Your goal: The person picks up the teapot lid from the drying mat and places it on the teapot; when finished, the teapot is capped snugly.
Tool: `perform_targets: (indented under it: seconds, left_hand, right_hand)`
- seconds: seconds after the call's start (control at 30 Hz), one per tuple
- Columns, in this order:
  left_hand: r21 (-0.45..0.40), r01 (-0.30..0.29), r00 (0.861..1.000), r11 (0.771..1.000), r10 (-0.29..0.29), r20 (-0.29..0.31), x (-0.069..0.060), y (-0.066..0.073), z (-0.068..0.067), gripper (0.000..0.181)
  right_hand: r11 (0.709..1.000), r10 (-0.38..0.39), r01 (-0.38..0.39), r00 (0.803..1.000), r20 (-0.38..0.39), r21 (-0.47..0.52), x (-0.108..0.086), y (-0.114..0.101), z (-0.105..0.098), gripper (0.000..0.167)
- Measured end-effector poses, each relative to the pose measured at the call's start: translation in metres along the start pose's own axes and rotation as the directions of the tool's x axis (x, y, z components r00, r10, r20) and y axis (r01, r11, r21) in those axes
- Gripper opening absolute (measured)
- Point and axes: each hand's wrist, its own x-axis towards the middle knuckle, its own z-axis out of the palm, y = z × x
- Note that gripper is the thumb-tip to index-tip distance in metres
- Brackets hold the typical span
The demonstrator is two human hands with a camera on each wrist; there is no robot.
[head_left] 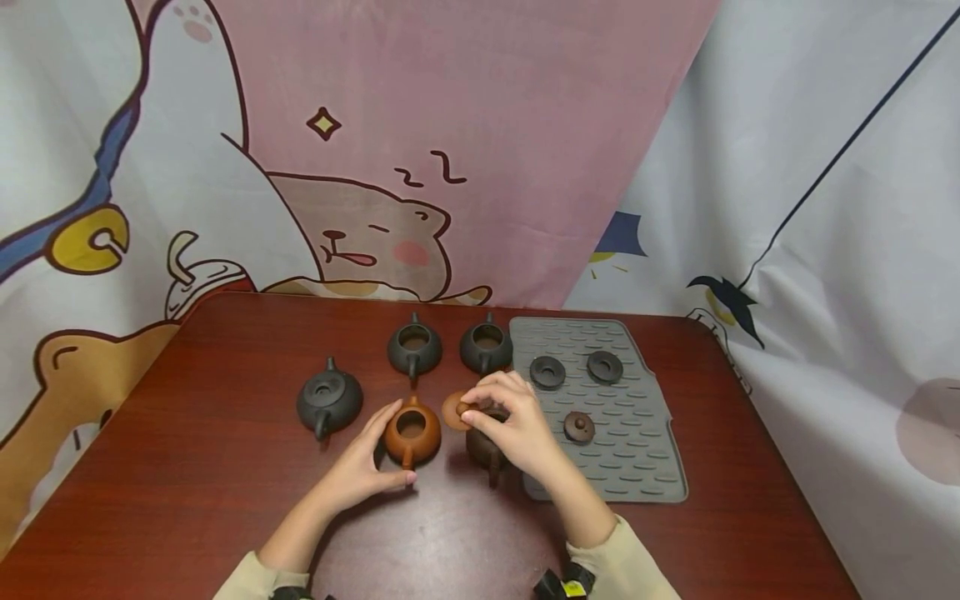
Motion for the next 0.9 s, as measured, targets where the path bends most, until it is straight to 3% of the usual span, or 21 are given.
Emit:
perform_targets:
  seconds: [0.37,0.5,0.6,0.73,0.9]
  left_hand:
    - [0.004,0.022,1.000,1.000,-0.022,0.003,0.000,0.002,0.001,0.103]
    - [0.009,0.032,0.999,0.999,-0.032,0.012,-0.001,0.023,-0.004,0.099]
    - [0.009,0.024,0.999,1.000,-0.025,0.022,-0.001,0.021,-0.005,0.099]
    - [0.005,0.021,1.000,1.000,-0.021,0.022,0.000,0.000,-0.001,0.104]
    - [0.010,0.029,0.999,1.000,-0.029,0.022,0.000,-0.001,0.000,0.104]
  right_hand:
    - [0.999,-0.043,0.041,0.991,0.124,0.012,0.011,0.003,0.031,0.015]
    - [0.999,-0.026,0.030,0.985,0.171,-0.020,0.013,0.008,0.042,0.015]
    - [0.999,-0.006,0.013,0.979,0.205,-0.037,0.014,0.011,0.047,0.015]
    - [0.999,0.024,-0.014,0.969,0.245,-0.040,0.016,0.016,0.053,0.017]
    - [0.997,0.068,-0.056,0.960,0.273,-0.052,0.017,0.020,0.059,0.017]
